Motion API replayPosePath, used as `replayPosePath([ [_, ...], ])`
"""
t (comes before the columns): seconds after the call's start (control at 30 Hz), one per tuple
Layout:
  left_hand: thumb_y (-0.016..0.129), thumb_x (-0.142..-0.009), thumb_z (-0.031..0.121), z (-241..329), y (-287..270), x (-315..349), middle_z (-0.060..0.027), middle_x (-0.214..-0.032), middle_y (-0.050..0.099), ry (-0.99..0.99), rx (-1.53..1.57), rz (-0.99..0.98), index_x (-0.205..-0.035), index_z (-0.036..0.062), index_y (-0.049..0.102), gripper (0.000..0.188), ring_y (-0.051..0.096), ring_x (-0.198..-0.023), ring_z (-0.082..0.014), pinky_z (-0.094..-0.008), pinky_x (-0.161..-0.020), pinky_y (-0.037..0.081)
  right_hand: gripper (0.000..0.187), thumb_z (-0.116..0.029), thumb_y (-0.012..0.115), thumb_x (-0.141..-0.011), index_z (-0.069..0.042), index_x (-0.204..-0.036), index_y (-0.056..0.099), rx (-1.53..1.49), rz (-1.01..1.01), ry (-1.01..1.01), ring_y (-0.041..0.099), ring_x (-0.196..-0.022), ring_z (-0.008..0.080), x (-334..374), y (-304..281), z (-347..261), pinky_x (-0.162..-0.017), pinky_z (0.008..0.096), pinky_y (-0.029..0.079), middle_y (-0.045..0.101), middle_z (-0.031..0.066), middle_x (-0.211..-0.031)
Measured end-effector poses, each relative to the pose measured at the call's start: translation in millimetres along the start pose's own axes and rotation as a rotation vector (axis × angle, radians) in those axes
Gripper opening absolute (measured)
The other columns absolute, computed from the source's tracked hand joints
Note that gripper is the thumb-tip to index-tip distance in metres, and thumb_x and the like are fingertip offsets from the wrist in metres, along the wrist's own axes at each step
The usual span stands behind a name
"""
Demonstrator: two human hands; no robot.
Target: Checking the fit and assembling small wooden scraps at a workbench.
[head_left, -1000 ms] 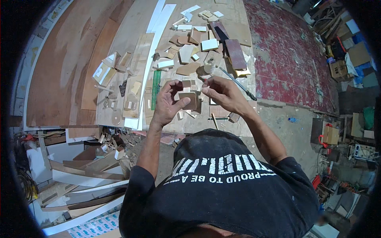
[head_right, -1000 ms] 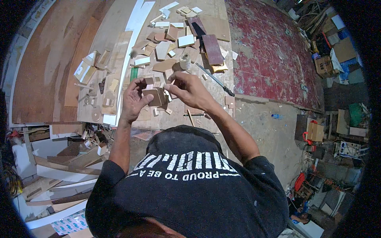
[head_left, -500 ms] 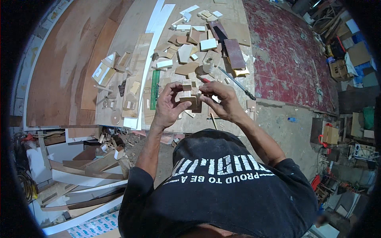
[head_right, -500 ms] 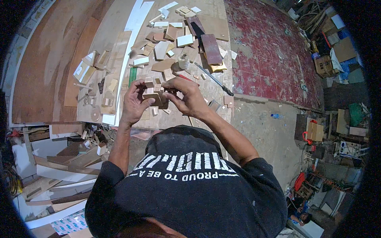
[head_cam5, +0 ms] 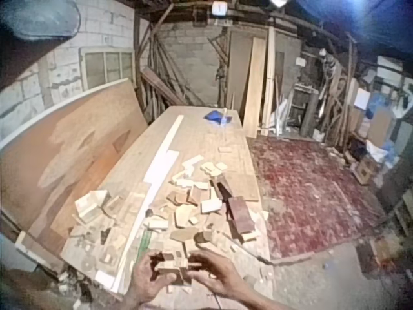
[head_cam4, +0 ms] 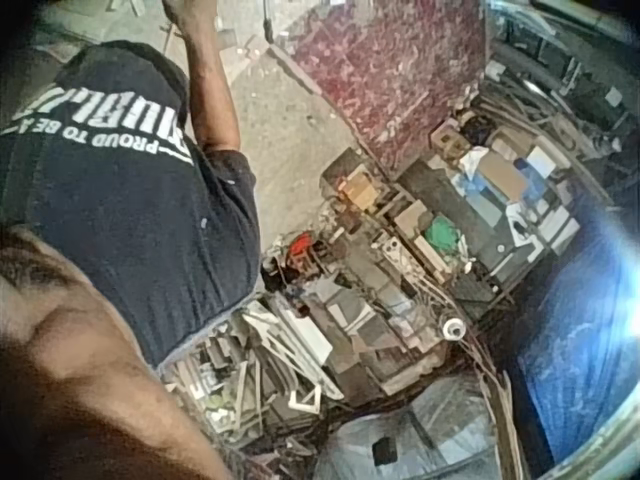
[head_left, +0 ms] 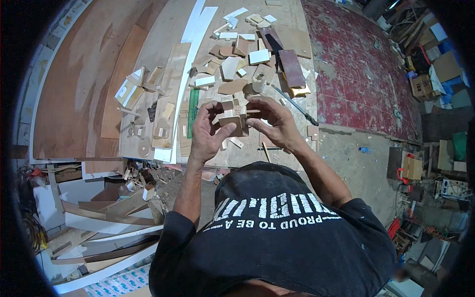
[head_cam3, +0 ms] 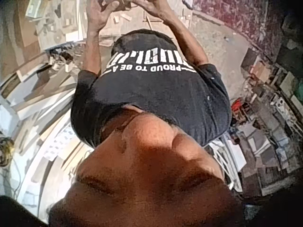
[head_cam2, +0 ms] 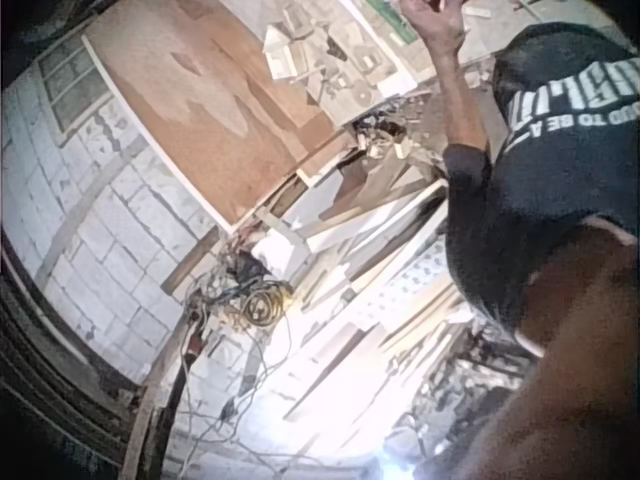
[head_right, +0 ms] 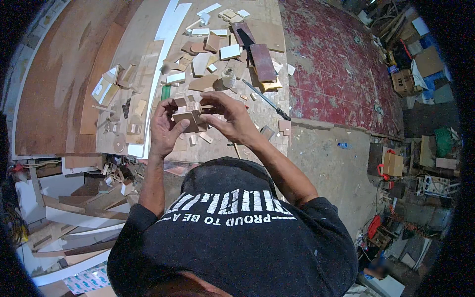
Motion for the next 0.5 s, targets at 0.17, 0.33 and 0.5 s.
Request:
replayPosePath([
  [0.17,0.076,-0.079,0.008,-1,-2,3,-0.0100,-0.116,0.052,-0.020,-0.032,0.004,-0.124,0.0035,0.043,0.056,0.053,-0.112,-0.0185,-0.0310,-0.090,0.051,0.023,-0.009,0.067,-0.089,0.003,-0.109,0.064,0.084,0.003,0.046,0.065,-0.089,0.0126,3,-4,11,-0.075,0.0249,0.053,0.066,0.0101,-0.098],
  [0.33,0.077,-0.078,0.005,-5,-2,3,-0.0098,-0.115,0.052,-0.024,-0.020,-0.006,-0.125,0.0042,0.040,0.060,0.053,-0.112,-0.0187,-0.0319,-0.090,0.051,0.019,-0.012,0.066,-0.091,0.003,-0.102,0.066,0.089,-0.017,0.144,0.065,-0.077,0.0108,6,-5,17,-0.066,0.0237,0.052,0.067,0.0078,-0.084],
  [0.5,0.076,-0.077,0.004,-4,0,1,-0.0100,-0.115,0.053,-0.022,-0.015,-0.024,-0.127,0.0043,0.038,0.062,0.054,-0.112,-0.0189,-0.0326,-0.090,0.051,0.020,-0.013,0.066,-0.091,0.004,-0.102,0.063,0.031,-0.102,0.304,0.066,-0.077,0.0118,9,-2,26,-0.066,0.0251,0.053,0.066,0.0085,-0.083],
])
Point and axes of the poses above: each hand's wrist, its own x-axis away from the middle knuckle, its own y-axis out of the palm, z = x × y, the point moved 10 cm from there along -x, towards the middle knuckle
